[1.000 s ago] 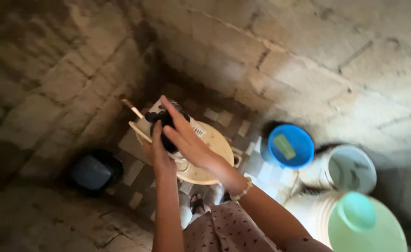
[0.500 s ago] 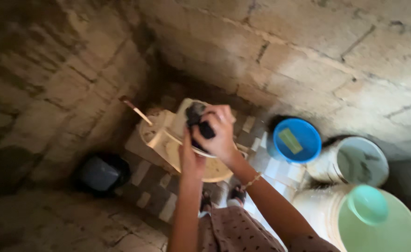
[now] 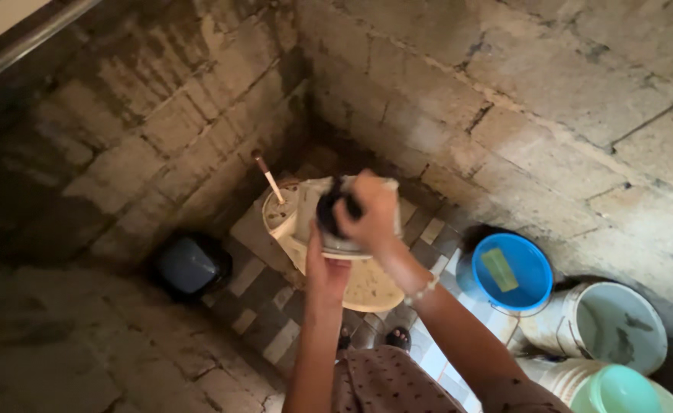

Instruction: The person cleans a plastic basket by rinsing it with water from a bucket and scrubbing a cloth against its surfaces while standing over a toilet.

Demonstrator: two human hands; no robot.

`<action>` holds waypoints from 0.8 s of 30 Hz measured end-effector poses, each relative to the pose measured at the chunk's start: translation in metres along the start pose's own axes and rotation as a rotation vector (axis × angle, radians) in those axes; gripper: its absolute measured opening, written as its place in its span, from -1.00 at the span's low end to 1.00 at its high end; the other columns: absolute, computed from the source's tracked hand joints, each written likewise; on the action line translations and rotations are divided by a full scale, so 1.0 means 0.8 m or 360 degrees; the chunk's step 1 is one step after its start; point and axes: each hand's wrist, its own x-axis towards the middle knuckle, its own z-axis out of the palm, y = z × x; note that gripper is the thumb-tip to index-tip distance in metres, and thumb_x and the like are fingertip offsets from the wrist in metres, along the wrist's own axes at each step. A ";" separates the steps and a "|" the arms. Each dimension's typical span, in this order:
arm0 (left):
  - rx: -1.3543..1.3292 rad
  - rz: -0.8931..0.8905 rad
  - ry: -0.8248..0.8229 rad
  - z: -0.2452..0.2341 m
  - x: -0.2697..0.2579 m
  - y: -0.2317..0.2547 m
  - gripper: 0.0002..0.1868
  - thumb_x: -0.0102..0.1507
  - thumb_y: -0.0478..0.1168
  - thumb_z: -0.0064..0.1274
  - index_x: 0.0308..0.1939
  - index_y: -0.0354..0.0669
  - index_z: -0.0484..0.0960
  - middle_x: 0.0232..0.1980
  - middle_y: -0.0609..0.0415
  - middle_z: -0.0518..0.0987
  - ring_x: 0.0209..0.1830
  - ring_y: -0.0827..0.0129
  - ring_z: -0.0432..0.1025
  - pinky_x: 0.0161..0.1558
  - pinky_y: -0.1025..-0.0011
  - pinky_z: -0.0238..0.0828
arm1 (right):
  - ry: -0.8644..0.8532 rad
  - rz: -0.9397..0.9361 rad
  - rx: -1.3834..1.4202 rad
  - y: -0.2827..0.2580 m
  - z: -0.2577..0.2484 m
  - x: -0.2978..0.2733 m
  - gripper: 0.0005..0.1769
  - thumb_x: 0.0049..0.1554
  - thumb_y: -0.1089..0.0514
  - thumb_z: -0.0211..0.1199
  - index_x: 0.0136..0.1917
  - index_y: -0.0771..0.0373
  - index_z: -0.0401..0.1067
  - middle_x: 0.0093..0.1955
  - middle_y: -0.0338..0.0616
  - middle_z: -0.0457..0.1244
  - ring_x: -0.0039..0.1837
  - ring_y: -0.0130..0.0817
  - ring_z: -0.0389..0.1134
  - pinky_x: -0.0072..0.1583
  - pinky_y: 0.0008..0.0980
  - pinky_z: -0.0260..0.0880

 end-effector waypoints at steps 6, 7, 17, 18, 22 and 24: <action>-0.0115 0.0088 -0.0139 -0.019 0.009 0.001 -0.51 0.35 0.03 -0.02 0.30 -0.08 0.49 0.28 0.07 0.54 0.21 0.28 0.48 0.21 0.21 0.47 | -0.0035 0.0128 0.0024 -0.043 0.031 0.009 -0.82 0.01 0.19 0.36 -0.16 0.17 0.38 -0.15 -0.02 0.25 0.02 0.01 0.28 0.05 -0.16 0.22; -0.0081 0.0119 -0.0182 -0.026 0.009 0.009 -0.50 0.32 0.04 -0.03 0.28 -0.08 0.50 0.26 0.07 0.56 0.20 0.27 0.50 0.18 0.21 0.49 | -0.0177 -0.0058 0.0041 -0.052 0.023 0.001 -0.75 -0.04 0.13 0.40 -0.11 0.18 0.41 -0.13 -0.03 0.25 0.03 -0.01 0.27 0.06 -0.12 0.20; -0.0378 0.0112 -0.0314 -0.020 -0.003 0.014 -0.48 0.45 0.12 -0.02 0.38 -0.07 0.49 0.28 0.09 0.56 0.12 0.37 0.45 -0.11 0.41 0.48 | 0.0432 0.0409 -0.0015 0.019 0.001 0.025 -0.64 0.18 0.14 0.32 0.25 0.21 0.48 0.11 -0.08 0.32 0.20 -0.09 0.23 0.27 -0.17 0.21; -0.0350 0.0108 -0.0227 -0.020 -0.006 0.016 -0.48 0.40 0.14 -0.05 0.35 -0.01 0.48 0.26 0.12 0.56 0.14 0.37 0.45 -0.04 0.38 0.49 | 0.0392 0.0347 -0.0020 0.008 0.006 0.017 -0.68 0.14 0.16 0.35 0.18 0.20 0.50 0.06 -0.08 0.31 0.18 -0.09 0.22 0.25 -0.15 0.21; -0.0402 -0.0131 -0.0376 -0.032 0.016 0.012 -0.55 0.39 0.01 -0.09 0.32 -0.03 0.41 0.33 0.10 0.48 0.35 0.33 0.40 0.35 0.28 0.40 | -0.0011 -0.0137 -0.0034 -0.066 0.013 -0.026 -0.60 -0.14 0.16 0.40 0.03 0.13 0.56 -0.11 -0.13 0.29 0.02 -0.12 0.25 0.08 -0.10 0.19; -0.0438 -0.0127 -0.0316 -0.042 0.005 0.009 -0.48 0.43 0.08 -0.08 0.39 -0.08 0.36 0.40 0.02 0.41 0.40 0.23 0.33 0.40 0.17 0.29 | -0.0099 -0.0360 -0.0108 -0.073 0.001 -0.036 -0.52 -0.24 0.10 0.43 -0.01 0.20 0.49 -0.06 -0.04 0.27 0.02 0.01 0.18 0.06 -0.05 0.17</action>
